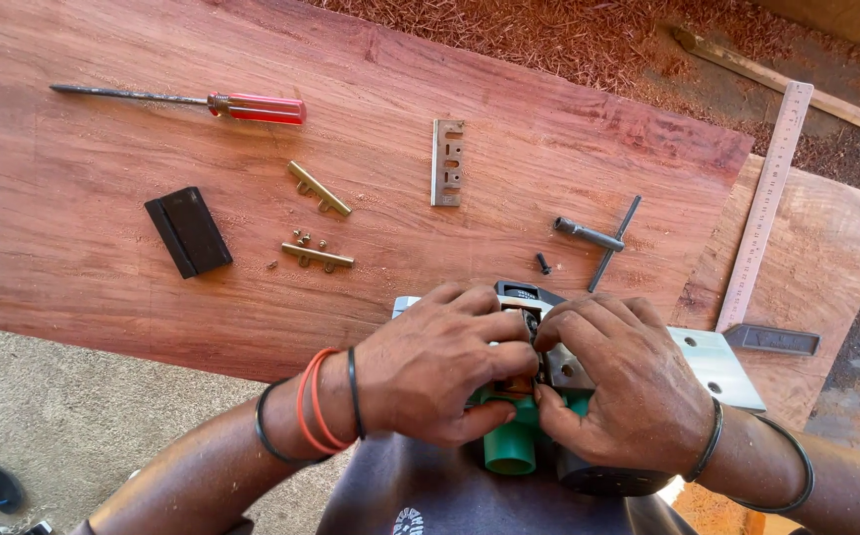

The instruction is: The person uses a screwdriver to remove a small metal plate from a wooden board, then positions the plate with bearings onto a green electric planer and tightens its screws by hand, pressing the parts together to secure them.

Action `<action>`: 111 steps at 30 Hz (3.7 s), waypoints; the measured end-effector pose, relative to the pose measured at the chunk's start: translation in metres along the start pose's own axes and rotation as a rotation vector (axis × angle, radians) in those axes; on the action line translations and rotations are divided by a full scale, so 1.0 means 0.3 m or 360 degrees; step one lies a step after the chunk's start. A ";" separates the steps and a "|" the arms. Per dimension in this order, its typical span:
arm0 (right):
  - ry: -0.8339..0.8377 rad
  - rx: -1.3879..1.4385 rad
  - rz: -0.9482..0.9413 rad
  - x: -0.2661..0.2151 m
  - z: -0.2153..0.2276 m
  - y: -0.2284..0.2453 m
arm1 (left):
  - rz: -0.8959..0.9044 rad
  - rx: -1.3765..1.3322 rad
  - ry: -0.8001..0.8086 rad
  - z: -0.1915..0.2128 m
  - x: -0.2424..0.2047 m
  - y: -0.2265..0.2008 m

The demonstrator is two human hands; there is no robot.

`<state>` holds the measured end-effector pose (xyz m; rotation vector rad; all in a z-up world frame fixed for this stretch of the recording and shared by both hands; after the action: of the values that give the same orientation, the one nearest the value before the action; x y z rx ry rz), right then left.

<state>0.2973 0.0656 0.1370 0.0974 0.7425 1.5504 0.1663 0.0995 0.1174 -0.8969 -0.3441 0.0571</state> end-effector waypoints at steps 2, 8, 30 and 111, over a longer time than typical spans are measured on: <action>0.0023 -0.0002 -0.0031 -0.002 -0.002 -0.005 | 0.0002 -0.0045 0.0032 0.000 0.011 0.016; -0.0004 -0.0011 -0.0049 -0.011 -0.004 -0.024 | -0.0062 -0.0213 0.0076 -0.014 0.033 0.039; 0.0074 -0.0137 -0.0002 0.000 0.001 0.002 | -0.0143 -0.0171 -0.0018 -0.011 0.017 0.048; -0.0146 -0.0190 -0.0190 -0.038 0.022 -0.014 | 0.0502 0.0151 0.0447 0.095 0.096 0.174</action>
<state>0.3057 0.0575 0.1444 0.0349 0.5722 1.4629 0.1894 0.1594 0.1012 -0.8454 0.0634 0.2340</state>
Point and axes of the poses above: each hand's wrist, its own x-axis towards the middle knuckle, its own z-axis out of the back of the hand, y = z × x, the point moved 7 cm from there along x, towards the middle knuckle, and after that the axes turned 11 degrees about -z, right-handed, at the moved point
